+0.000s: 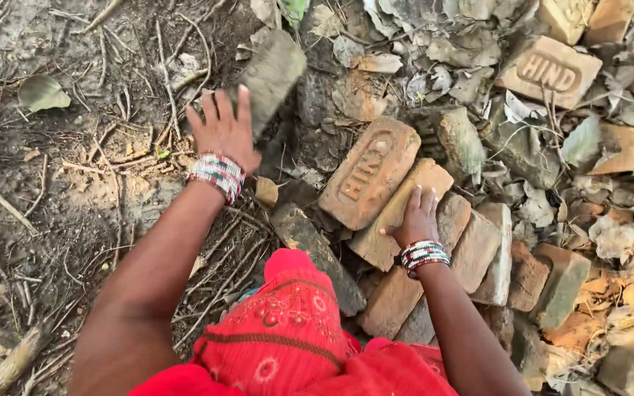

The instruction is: The person kneels on leaf-covered ground and arranges loose bricks one at a time, picking each brick by hand and placing it into a row on the ground, turning some bricks to fit them together with the others.

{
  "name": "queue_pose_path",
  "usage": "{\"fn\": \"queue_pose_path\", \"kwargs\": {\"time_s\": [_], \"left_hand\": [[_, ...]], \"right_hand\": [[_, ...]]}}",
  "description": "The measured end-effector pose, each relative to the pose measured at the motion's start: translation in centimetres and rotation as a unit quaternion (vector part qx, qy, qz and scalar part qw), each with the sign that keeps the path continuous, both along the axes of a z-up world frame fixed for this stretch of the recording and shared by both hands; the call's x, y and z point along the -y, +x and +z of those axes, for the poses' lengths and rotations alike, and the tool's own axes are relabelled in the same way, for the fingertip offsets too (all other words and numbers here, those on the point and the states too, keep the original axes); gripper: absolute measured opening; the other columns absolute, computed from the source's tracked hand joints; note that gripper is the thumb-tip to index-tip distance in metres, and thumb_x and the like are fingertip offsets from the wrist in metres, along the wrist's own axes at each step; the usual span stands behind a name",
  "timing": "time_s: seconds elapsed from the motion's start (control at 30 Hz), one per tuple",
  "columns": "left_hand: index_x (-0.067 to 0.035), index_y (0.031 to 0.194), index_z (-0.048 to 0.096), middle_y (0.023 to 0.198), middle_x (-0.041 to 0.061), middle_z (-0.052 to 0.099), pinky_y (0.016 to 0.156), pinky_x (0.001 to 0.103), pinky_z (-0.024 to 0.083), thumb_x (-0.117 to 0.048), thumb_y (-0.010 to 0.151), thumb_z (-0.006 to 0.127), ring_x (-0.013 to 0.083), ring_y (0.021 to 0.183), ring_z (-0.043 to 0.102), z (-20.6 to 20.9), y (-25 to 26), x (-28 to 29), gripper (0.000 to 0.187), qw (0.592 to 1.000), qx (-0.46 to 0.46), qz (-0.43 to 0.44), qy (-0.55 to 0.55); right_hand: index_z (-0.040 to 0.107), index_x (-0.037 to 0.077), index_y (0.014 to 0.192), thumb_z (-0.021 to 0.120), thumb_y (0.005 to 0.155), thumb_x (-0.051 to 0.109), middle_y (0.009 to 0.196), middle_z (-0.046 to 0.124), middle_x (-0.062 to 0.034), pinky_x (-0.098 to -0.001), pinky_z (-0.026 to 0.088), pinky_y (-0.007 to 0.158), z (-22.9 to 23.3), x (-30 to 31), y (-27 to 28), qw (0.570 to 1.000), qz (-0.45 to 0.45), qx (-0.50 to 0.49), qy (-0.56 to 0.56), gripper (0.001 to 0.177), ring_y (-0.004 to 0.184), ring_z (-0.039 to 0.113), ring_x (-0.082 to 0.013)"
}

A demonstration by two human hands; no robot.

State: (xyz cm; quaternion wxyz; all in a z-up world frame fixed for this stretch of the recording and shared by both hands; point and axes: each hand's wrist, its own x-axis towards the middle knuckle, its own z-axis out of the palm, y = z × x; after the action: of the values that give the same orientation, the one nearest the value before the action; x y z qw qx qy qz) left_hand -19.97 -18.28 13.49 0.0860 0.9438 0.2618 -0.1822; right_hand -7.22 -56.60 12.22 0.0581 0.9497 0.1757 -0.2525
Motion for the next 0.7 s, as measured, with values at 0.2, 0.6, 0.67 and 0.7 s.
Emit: {"fn": "queue_pose_path", "kwargs": {"time_s": [0.2,0.6,0.67,0.7], "left_hand": [[-0.009,0.163,0.010,0.145,0.028,0.037,0.101,0.059,0.043,-0.056,0.073,0.086,0.0455,0.128,0.044,-1.9,3.3,-3.0,0.127,0.997,0.007,0.079,-0.025],[-0.006,0.165,0.003,0.129,0.024,0.049,0.087,0.051,0.056,-0.056,0.068,0.091,0.0389,0.113,0.056,-0.8,5.6,-1.9,0.140,0.995,-0.032,0.088,-0.046],[-0.005,0.165,0.005,0.130,0.026,0.051,0.088,0.051,0.056,-0.056,0.066,0.092,0.0416,0.115,0.057,-0.6,5.9,-1.8,0.141,0.997,-0.034,0.062,-0.044],[-0.005,0.165,0.005,0.130,0.026,0.051,0.088,0.051,0.056,-0.056,0.066,0.092,0.0416,0.115,0.057,0.1,6.4,-1.6,0.141,0.997,-0.034,0.059,-0.042]], "right_hand": [[0.018,-0.007,0.156,0.099,0.059,0.040,0.161,0.018,-0.0364,-0.0450,0.019,0.126,-0.9,0.9,0.0,1.000,0.018,0.013,0.013,0.135,0.154,0.015,-0.0466],[0.014,-0.003,0.159,0.098,0.060,0.042,0.164,0.011,-0.0349,-0.0458,0.022,0.124,0.1,0.0,-0.2,1.000,-0.008,-0.007,0.002,0.137,0.153,0.013,-0.0473],[0.015,-0.004,0.158,0.098,0.061,0.043,0.163,0.011,-0.0353,-0.0467,0.022,0.125,0.2,0.2,-0.5,1.000,0.000,-0.005,0.003,0.136,0.154,0.012,-0.0482],[0.015,-0.004,0.158,0.098,0.061,0.043,0.163,0.011,-0.0353,-0.0467,0.022,0.125,0.4,0.1,-0.4,1.000,-0.002,-0.006,0.005,0.136,0.154,0.012,-0.0482]]}}
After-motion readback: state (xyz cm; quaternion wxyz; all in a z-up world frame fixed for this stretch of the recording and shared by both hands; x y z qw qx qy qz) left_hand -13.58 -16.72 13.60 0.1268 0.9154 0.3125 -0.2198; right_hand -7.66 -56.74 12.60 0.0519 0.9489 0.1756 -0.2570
